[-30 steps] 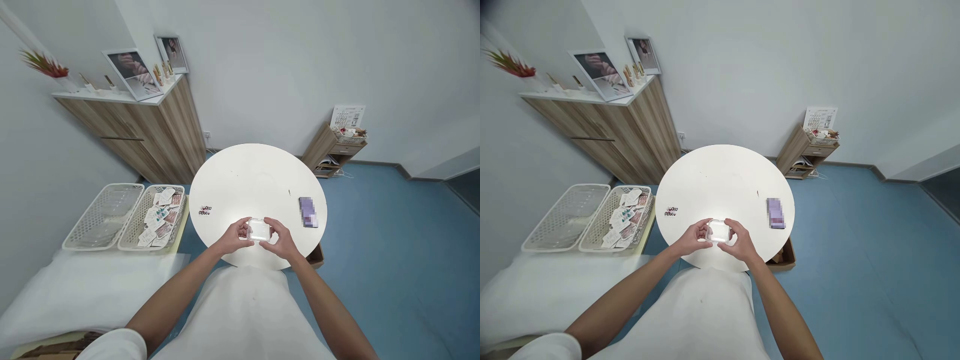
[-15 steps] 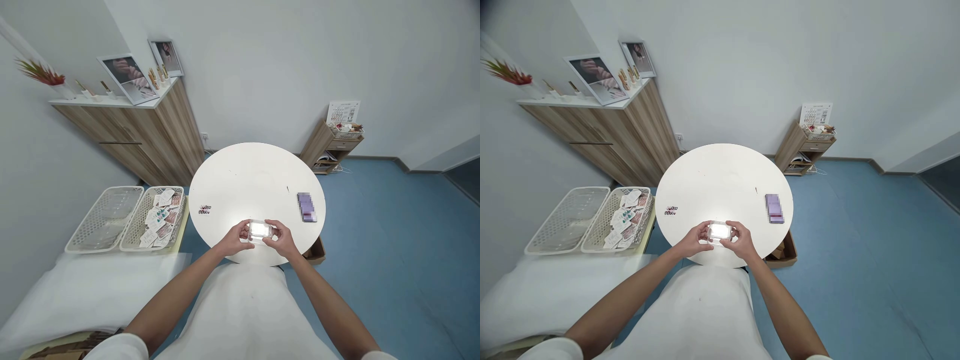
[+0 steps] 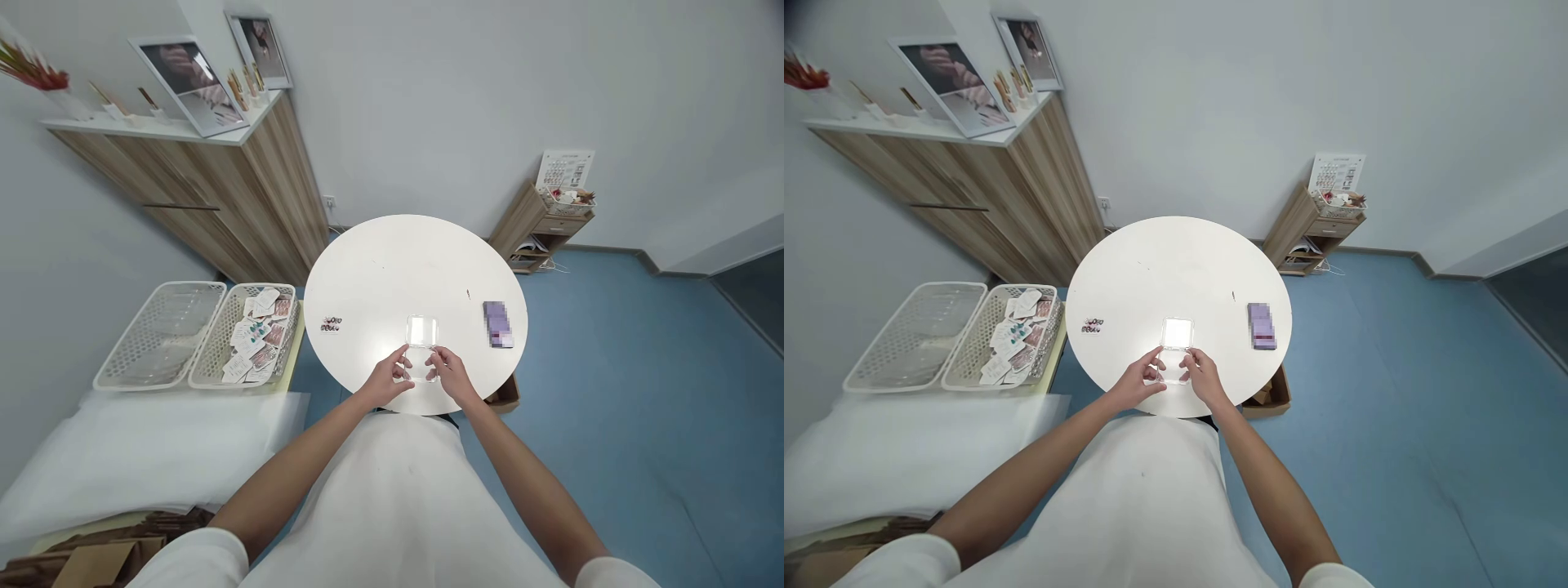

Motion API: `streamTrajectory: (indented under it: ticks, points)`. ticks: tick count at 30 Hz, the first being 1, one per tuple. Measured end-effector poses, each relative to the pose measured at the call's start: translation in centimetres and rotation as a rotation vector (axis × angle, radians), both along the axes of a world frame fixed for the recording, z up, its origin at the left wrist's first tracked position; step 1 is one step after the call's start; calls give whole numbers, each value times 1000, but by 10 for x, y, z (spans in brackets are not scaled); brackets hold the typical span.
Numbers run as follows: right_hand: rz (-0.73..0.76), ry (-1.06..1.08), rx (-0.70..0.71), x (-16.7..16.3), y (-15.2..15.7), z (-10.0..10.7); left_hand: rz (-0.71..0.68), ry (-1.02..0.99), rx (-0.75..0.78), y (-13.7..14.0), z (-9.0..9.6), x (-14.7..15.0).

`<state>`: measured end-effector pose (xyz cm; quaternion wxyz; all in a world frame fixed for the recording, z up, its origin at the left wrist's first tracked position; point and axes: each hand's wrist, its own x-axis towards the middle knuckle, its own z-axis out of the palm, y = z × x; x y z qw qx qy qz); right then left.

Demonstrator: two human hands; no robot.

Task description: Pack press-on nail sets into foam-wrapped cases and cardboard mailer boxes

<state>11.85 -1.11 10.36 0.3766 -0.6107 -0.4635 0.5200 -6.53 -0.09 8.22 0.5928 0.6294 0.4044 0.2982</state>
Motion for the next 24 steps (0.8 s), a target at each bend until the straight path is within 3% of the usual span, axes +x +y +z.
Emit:
streamTrajectory:
  ticks: [6, 14, 24]
  points:
    - [-37, 23, -40, -4, -21, -18, 72, 65, 34, -5, -21, 9]
    - [1, -239, -152, 0, -42, -47, 12, 258, 98, -17, -57, 17]
    - [14, -256, -227, 0, -35, -81, -21, 506, 13, -10, -71, 23]
